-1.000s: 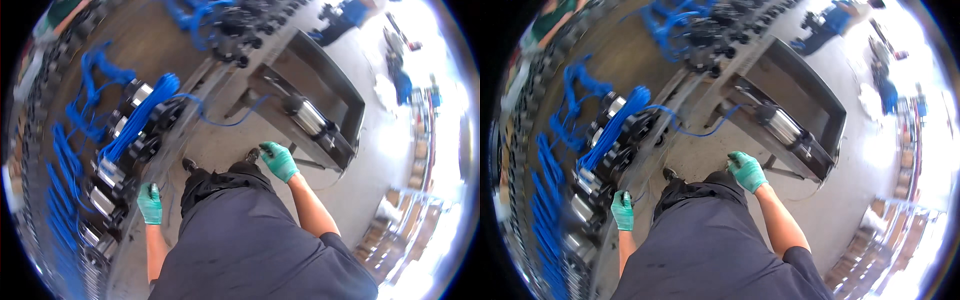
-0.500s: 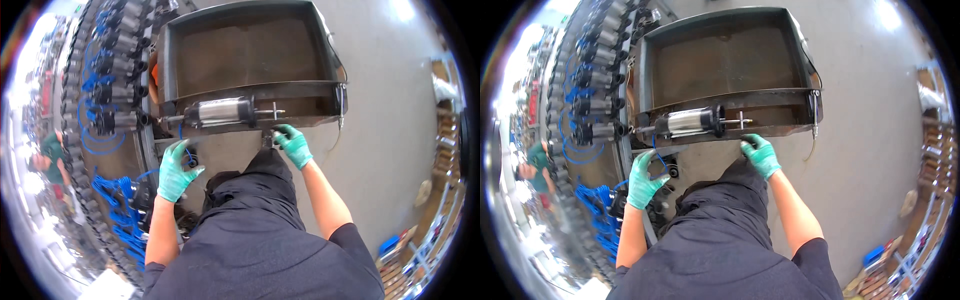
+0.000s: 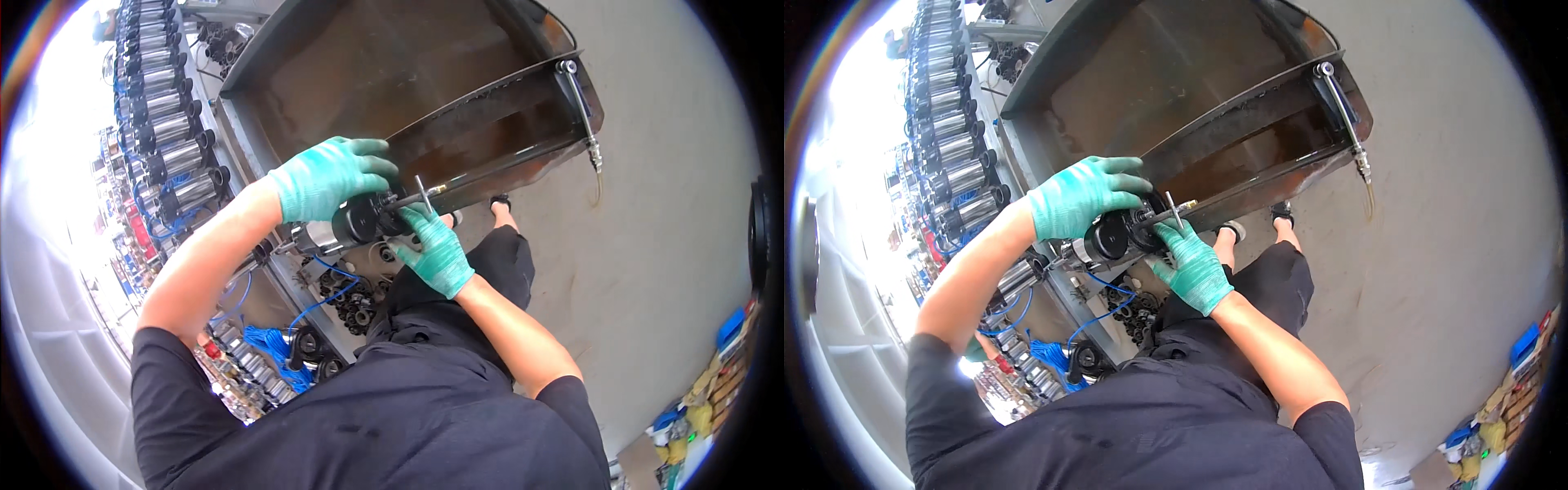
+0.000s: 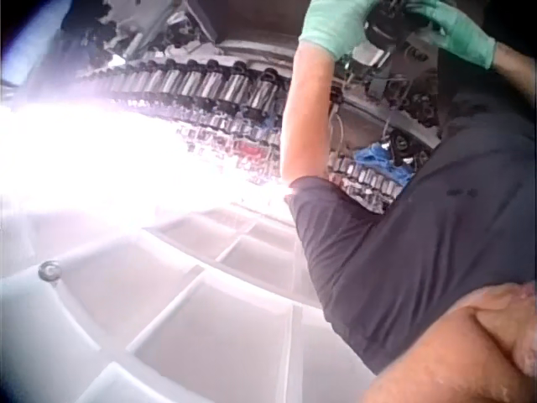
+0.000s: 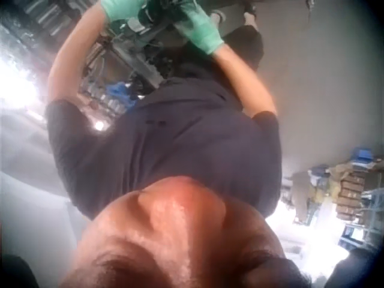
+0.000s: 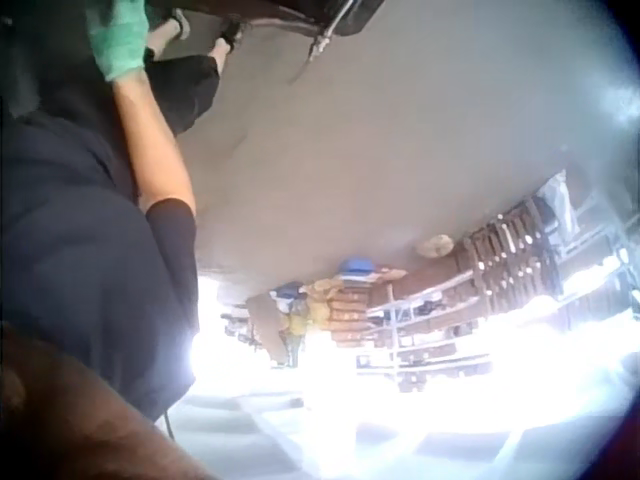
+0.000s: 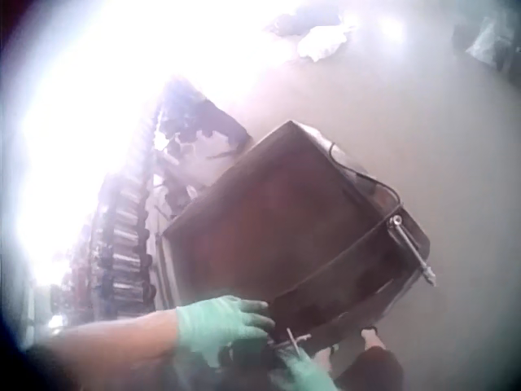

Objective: The person tests water pumps by clamping them into a water testing tank, submerging them, and returning them to the table by hand.

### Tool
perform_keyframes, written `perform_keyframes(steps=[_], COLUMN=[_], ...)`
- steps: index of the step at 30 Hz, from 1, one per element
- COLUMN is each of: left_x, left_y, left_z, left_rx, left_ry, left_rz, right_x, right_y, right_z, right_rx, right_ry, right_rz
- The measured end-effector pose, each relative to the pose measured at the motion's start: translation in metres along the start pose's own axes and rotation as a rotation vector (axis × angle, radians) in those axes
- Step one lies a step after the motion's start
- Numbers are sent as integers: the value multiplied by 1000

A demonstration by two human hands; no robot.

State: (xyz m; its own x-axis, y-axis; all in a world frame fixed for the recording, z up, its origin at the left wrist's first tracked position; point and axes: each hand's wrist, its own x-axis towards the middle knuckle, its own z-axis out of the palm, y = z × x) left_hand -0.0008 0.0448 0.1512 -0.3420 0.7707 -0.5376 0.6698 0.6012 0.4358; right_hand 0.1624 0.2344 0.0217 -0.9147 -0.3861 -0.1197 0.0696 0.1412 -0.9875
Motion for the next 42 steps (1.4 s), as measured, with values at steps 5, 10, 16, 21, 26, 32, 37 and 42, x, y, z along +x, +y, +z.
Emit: perform_keyframes(steps=[5,10,16,21,26,32,37,42], left_x=[28,29,35,38,24,-43,-100,-56], left_y=[-22,-35,-37,-37,-29,13,55,81], left_z=[5,17,15,7,17,35,97,119], left_rx=[-25,-130,-141,-133,-72,-105,-260,-209], left_ry=[-237,-226,-265,-312,-196,308,488,556], left_rz=[204,207,216,267,167,-295,-735,-767], right_x=[10,11,15,15,10,-21,-14,41], right_y=[-8,-1,2,8,3,-18,3,-15], right_z=[-3,-4,-4,2,-1,-86,-185,-212], right_rx=[-31,5,-90,-170,-277,-318,-754,-321], right_ry=[-70,-321,-148,-52,39,242,767,497], right_rz=[28,163,10,-74,-129,-107,13,628])
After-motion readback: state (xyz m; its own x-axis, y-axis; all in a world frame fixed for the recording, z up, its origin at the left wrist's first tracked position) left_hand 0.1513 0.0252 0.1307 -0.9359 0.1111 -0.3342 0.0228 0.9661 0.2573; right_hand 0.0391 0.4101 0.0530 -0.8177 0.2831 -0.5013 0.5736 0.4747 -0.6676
